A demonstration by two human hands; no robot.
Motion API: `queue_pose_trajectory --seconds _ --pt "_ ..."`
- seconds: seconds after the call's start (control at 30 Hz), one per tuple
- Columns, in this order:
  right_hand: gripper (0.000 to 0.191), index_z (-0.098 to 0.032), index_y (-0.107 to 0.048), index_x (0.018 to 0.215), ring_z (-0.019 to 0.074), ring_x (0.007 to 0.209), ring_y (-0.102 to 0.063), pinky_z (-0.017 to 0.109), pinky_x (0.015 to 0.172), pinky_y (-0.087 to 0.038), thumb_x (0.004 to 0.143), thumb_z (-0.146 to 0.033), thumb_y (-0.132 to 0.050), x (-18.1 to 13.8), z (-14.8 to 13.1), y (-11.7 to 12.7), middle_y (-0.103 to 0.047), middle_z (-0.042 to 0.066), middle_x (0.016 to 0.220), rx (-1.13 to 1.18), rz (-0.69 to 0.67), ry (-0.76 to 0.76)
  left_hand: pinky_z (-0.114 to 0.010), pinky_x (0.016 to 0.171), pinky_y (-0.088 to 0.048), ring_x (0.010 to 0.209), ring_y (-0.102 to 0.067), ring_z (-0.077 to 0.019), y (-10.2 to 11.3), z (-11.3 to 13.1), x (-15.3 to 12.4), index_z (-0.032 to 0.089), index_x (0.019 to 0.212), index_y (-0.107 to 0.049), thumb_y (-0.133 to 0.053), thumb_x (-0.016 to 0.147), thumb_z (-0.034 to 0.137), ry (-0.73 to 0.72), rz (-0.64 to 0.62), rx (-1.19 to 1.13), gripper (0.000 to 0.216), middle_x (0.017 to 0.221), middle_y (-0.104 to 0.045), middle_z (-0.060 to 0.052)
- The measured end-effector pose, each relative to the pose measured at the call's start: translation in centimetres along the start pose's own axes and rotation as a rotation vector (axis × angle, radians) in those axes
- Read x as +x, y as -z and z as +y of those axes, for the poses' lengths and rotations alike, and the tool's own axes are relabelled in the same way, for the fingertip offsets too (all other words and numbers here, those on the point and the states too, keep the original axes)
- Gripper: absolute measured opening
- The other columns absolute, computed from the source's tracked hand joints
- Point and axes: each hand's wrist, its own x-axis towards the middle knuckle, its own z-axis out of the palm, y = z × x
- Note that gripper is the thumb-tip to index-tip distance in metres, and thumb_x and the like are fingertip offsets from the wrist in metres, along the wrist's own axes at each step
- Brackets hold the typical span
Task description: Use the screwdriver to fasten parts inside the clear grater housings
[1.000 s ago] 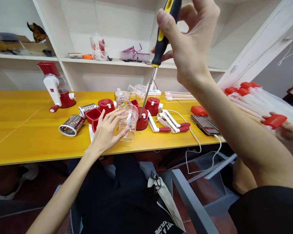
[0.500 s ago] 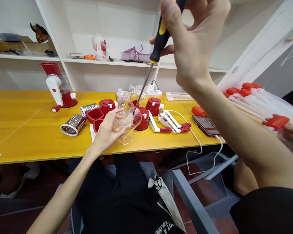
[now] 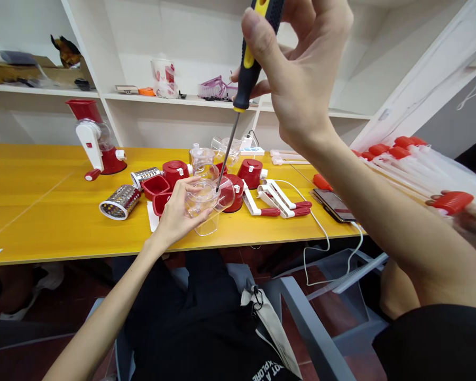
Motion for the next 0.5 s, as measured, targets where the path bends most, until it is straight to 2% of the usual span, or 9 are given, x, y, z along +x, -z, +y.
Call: queue_pose_trajectory --seconds 0.13,0.23,0.33,0.43,0.5 --pt "0.037 -0.019 -0.055 0.115 -0.0013 0.074 -0.062 0.007 0.054 -0.045 0.082 -0.028 -0.069 -0.1 0.3 0.0 -0.057 -0.01 0.08 -0.015 -0.028 -0.032 -0.052 0.109 -0.054 0.134 -0.061 -0.0298 0.1 0.0 -0.1 0.023 0.115 -0.05 -0.08 0.084 0.03 -0.03 -0.014 -0.02 0.043 0.139 -0.06 -0.013" --pt "0.03 -0.022 -0.06 0.108 0.0006 0.082 -0.066 0.006 0.058 -0.046 0.081 -0.033 -0.07 -0.1 0.2 0.0 -0.059 -0.01 0.083 -0.019 -0.051 -0.018 -0.051 0.109 -0.054 0.134 -0.061 -0.0297 0.3 0.1 -0.1 0.023 0.115 -0.051 -0.081 0.083 0.027 -0.064 -0.019 -0.026 0.045 0.14 -0.061 -0.014" --pt "0.022 -0.023 -0.061 0.1 0.0037 0.091 -0.068 0.008 0.065 -0.051 0.082 -0.034 -0.069 -0.2 -0.2 0.1 -0.061 -0.01 0.086 0.004 -0.083 -0.009 -0.051 0.108 -0.055 0.134 -0.061 -0.0301 0.4 0.1 -0.1 0.022 0.116 -0.052 -0.082 0.082 0.028 -0.097 -0.022 -0.02 0.045 0.139 -0.062 -0.015" --pt "0.02 -0.024 -0.056 0.1 0.0063 0.098 -0.07 0.012 0.071 -0.057 0.084 -0.032 -0.066 -0.2 -0.6 0.3 -0.063 -0.01 0.09 0.023 -0.162 -0.005 -0.052 0.109 -0.055 0.134 -0.062 -0.0303 0.4 0.0 -0.1 0.021 0.117 -0.053 -0.082 0.082 0.028 -0.117 -0.025 -0.017 0.046 0.138 -0.062 -0.015" --pt "0.02 -0.023 -0.051 0.1 0.0075 0.101 -0.071 0.013 0.069 -0.059 0.086 -0.03 -0.063 0.0 -0.8 0.3 -0.063 -0.011 0.095 0.02 -0.241 0.011 -0.052 0.109 -0.055 0.133 -0.062 -0.0299 0.4 -0.1 0.0 0.022 0.116 -0.053 -0.082 0.083 0.027 -0.115 -0.023 -0.018 0.045 0.138 -0.062 -0.015"
